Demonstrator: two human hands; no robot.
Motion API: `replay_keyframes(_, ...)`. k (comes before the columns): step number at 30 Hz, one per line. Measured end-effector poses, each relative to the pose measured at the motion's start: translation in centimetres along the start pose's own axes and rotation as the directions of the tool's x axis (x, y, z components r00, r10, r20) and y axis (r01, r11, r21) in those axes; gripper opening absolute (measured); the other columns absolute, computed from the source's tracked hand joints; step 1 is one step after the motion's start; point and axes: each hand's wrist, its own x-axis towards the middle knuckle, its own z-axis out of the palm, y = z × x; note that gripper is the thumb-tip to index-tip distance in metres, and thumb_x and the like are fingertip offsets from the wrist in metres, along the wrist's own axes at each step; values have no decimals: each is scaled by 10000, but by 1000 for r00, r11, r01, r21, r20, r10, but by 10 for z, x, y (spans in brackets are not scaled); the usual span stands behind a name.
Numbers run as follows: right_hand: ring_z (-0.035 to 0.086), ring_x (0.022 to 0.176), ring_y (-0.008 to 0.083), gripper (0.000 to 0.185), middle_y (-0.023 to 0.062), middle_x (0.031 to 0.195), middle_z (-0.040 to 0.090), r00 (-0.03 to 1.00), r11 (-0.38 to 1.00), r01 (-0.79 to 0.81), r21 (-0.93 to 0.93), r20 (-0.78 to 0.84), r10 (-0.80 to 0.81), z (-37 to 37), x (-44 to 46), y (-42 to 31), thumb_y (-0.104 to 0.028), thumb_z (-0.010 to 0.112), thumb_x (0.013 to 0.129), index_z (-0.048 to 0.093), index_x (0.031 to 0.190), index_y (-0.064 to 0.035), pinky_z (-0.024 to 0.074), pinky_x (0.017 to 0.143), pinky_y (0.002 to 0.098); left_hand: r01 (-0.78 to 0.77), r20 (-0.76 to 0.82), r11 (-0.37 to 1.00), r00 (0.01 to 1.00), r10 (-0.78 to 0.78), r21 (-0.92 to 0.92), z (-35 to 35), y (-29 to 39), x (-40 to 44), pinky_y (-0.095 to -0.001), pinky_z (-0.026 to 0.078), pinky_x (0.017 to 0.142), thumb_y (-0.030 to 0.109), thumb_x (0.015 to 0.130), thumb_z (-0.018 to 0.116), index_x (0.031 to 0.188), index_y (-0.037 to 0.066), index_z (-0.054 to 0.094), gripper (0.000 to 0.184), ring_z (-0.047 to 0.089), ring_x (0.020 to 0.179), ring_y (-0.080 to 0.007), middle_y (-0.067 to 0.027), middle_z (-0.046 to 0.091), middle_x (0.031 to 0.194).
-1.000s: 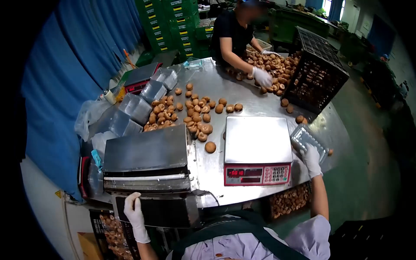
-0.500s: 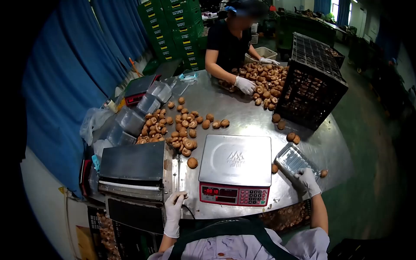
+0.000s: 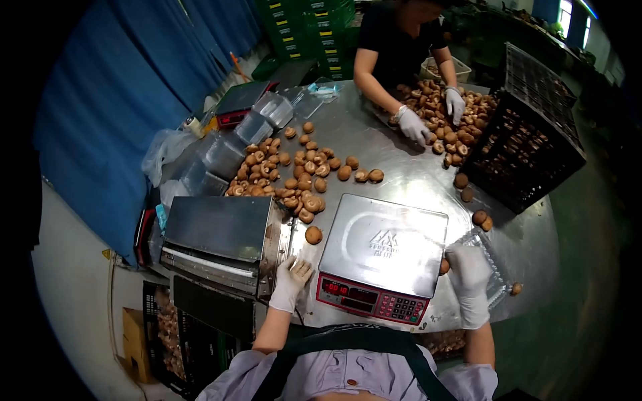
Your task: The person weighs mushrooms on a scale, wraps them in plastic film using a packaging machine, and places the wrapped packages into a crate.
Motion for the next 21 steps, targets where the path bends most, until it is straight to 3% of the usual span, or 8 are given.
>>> replay_keyframes(2, 588, 697, 253, 199, 68, 815, 625, 955, 994, 75, 80, 280, -94, 43, -4, -7, -45, 631, 691, 618, 886, -82, 477, 621, 343, 9, 7, 999, 1000, -8, -51, 2, -4, 18, -479, 337, 1010, 300, 855, 550, 1260, 2, 363, 537, 399, 1200, -309, -117, 425, 1251)
replay_keyframes(4, 581, 694, 264, 175, 75, 789, 620, 810, 959, 254, 126, 514, -282, 85, -17, -6, -139, 645, 722, 616, 884, -78, 477, 640, 362, 14, 20, 994, 1000, -12, -104, 13, -4, 26, -505, 320, 1023, 316, 859, 538, 1350, 7, 289, 631, 363, 1246, -320, -124, 382, 1322)
replay_keyframes(6, 589, 721, 276, 217, 89, 794, 631, 809, 959, 166, 229, 525, -265, 100, -7, -4, -215, 668, 751, 637, 911, -72, 480, 682, 368, -16, 9, 991, 1000, 17, -130, 31, -4, 26, -561, 301, 1023, 316, 891, 493, 1352, 109, 268, 553, 349, 1263, -335, -120, 312, 1401)
replay_keyframes(7, 591, 729, 281, 231, 94, 814, 640, 792, 950, 58, 305, 565, -230, 100, 6, -1, -239, 672, 765, 646, 917, -67, 482, 685, 363, -13, 46, 989, 999, 20, -147, 36, -5, 28, -582, 273, 1033, 351, 891, 487, 1442, 133, 102, 707, 290, 1309, -335, -104, 223, 1462)
replay_keyframes(9, 602, 768, 293, 272, 110, 866, 658, 766, 906, -151, 395, 627, -146, 105, 33, 5, -287, 676, 787, 669, 938, -62, 490, 715, 348, -29, 66, 982, 997, 41, -186, 45, -5, 34, -581, 271, 1034, 371, 889, 486, 1452, 147, 49, 748, 283, 1311, -334, -106, 210, 1467)
replay_keyframes(12, 625, 858, 229, 281, 127, 929, 663, 704, 712, -566, 415, 692, 157, 138, 75, 22, -281, 632, 846, 671, 1018, -63, 478, 787, 318, -28, 129, 969, 990, 61, -245, 64, -3, 41, -597, 263, 1032, 428, 880, 492, 1462, 184, -6, 804, 263, 1311, -364, -106, 172, 1478)
replay_keyframes(16, 550, 1066, 217, 472, 138, 1155, 601, 585, 474, -754, 455, 793, 169, 240, 142, 56, -396, 498, 923, 570, 1205, -25, 390, 943, 292, -54, 122, 949, 988, 96, -309, 83, -4, 56, -630, 261, 1019, 473, 867, 495, 1460, 233, -19, 821, 254, 1291, -425, -99, 163, 1479)
replay_keyframes(21, 349, 1299, 295, 724, 186, 1404, 362, 472, 230, -872, 431, 866, 164, 377, 183, 81, -582, 364, 910, 343, 1385, -36, 253, 1079, 383, -95, 119, 900, 980, 159, -425, 105, 5, 77, -646, 234, 1023, 492, 873, 480, 1451, 251, 32, 770, 221, 1317, -404, -90, 180, 1464)
